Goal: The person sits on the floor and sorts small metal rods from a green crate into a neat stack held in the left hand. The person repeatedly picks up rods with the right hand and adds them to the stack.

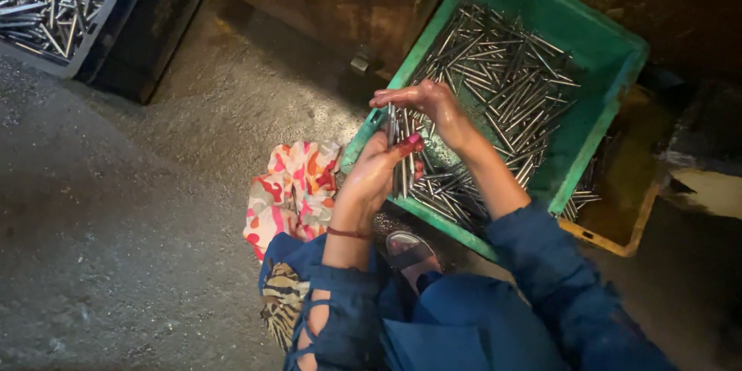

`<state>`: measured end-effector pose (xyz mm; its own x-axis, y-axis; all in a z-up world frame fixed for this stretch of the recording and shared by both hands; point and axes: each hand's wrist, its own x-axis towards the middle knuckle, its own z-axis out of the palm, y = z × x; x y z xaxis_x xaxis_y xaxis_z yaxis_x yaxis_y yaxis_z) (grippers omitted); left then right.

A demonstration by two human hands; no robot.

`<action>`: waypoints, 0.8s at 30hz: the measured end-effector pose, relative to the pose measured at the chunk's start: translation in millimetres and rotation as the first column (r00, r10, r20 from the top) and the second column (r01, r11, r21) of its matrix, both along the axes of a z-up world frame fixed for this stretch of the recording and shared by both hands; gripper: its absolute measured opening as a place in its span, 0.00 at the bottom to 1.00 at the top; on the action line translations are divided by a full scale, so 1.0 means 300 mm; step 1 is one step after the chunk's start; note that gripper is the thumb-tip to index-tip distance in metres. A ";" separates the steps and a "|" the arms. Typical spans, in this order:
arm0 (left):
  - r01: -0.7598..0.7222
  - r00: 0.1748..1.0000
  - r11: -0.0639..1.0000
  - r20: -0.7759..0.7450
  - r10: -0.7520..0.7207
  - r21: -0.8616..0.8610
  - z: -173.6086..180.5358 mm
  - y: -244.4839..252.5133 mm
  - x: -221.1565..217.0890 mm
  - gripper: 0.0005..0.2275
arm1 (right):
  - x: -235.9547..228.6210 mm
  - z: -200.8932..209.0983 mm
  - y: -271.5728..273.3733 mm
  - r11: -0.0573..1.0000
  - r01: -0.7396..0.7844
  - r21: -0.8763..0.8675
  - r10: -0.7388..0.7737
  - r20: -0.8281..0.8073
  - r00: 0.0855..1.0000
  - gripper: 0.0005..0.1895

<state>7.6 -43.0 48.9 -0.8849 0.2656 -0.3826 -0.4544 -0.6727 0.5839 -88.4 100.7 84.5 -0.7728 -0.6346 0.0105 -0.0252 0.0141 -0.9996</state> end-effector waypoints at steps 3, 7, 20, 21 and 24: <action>0.019 1.000 0.999 -0.024 -0.020 -0.027 -0.023 0.024 0.004 0.11 | 0.015 0.045 0.018 0.972 0.100 0.211 -0.036 -0.290 0.956 0.41; 0.002 0.995 0.996 0.095 0.006 -0.089 -0.045 0.052 0.008 0.09 | 0.076 0.047 0.027 0.890 0.131 0.437 0.038 -0.356 0.934 0.40; -0.463 0.859 0.886 0.236 0.454 -0.018 -0.021 0.157 0.021 0.06 | 0.330 0.054 -0.090 0.761 0.628 -0.160 -0.618 -0.472 0.629 0.43; -0.441 0.891 0.897 0.112 0.441 -0.022 -0.009 0.184 0.026 0.07 | 0.320 0.064 -0.078 0.750 0.640 -0.166 -0.625 -0.492 0.605 0.41; -0.396 0.915 0.918 -0.092 0.393 -0.004 0.006 0.225 0.058 0.12 | 0.320 0.089 -0.048 0.757 0.643 -0.116 -0.593 -0.534 0.603 0.35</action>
<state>25.0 24.7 50.7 -0.9463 -0.1197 -0.3004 -0.1010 -0.7731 0.6262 7.7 86.1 111.2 -0.8685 -0.0253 0.4951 -0.4792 0.2988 -0.8253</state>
